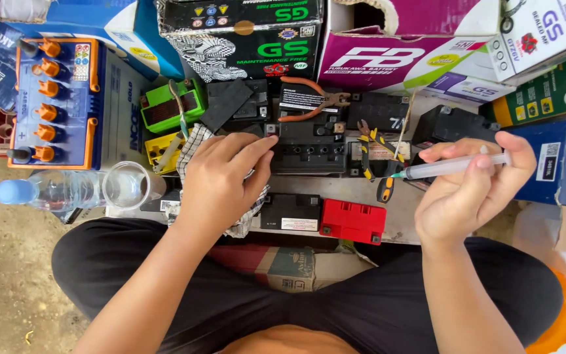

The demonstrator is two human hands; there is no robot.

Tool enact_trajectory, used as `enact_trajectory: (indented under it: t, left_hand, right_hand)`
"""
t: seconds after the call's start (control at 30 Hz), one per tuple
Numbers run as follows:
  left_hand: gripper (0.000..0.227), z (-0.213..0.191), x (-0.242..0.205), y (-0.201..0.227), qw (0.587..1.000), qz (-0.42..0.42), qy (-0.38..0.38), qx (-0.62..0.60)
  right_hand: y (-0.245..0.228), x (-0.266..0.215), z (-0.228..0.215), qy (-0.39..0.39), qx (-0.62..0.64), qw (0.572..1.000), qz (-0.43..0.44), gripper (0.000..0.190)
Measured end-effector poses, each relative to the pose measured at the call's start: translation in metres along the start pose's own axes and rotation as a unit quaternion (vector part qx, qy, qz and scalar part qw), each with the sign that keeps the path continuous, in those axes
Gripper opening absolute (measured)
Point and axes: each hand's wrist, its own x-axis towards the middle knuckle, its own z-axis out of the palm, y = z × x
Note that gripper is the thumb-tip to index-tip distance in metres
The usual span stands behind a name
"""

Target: Refilling battery cells with liquid using a syringe and handling battery components

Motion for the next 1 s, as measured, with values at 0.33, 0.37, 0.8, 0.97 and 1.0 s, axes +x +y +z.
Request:
enact_trajectory:
  t: [0.33, 0.37, 0.8, 0.97, 1.0]
  left_hand:
    - [0.013, 0.003, 0.007, 0.010, 0.996, -0.086, -0.005, 0.017]
    - [0.014, 0.004, 0.009, 0.010, 0.995, -0.095, -0.010, 0.025]
    - [0.017, 0.012, 0.053, 0.012, 0.996, -0.006, -0.058, -0.067]
    - [0.003, 0.018, 0.065, 0.009, 0.988, 0.005, -0.128, -0.088]
    - [0.003, 0.020, 0.065, 0.008, 0.988, 0.005, -0.129, -0.089]
  right_hand:
    - [0.007, 0.000, -0.016, 0.010, 0.006, 0.999, 0.038, 0.024]
    - [0.008, 0.001, -0.017, -0.008, 0.005, 1.000, 0.014, 0.023]
    - [0.007, 0.003, -0.015, 0.042, 0.022, 0.996, 0.079, 0.025]
    - [0.006, 0.004, -0.014, 0.033, 0.016, 0.996, 0.078, 0.022]
    - [0.006, 0.005, -0.014, 0.034, 0.016, 0.996, 0.078, 0.022]
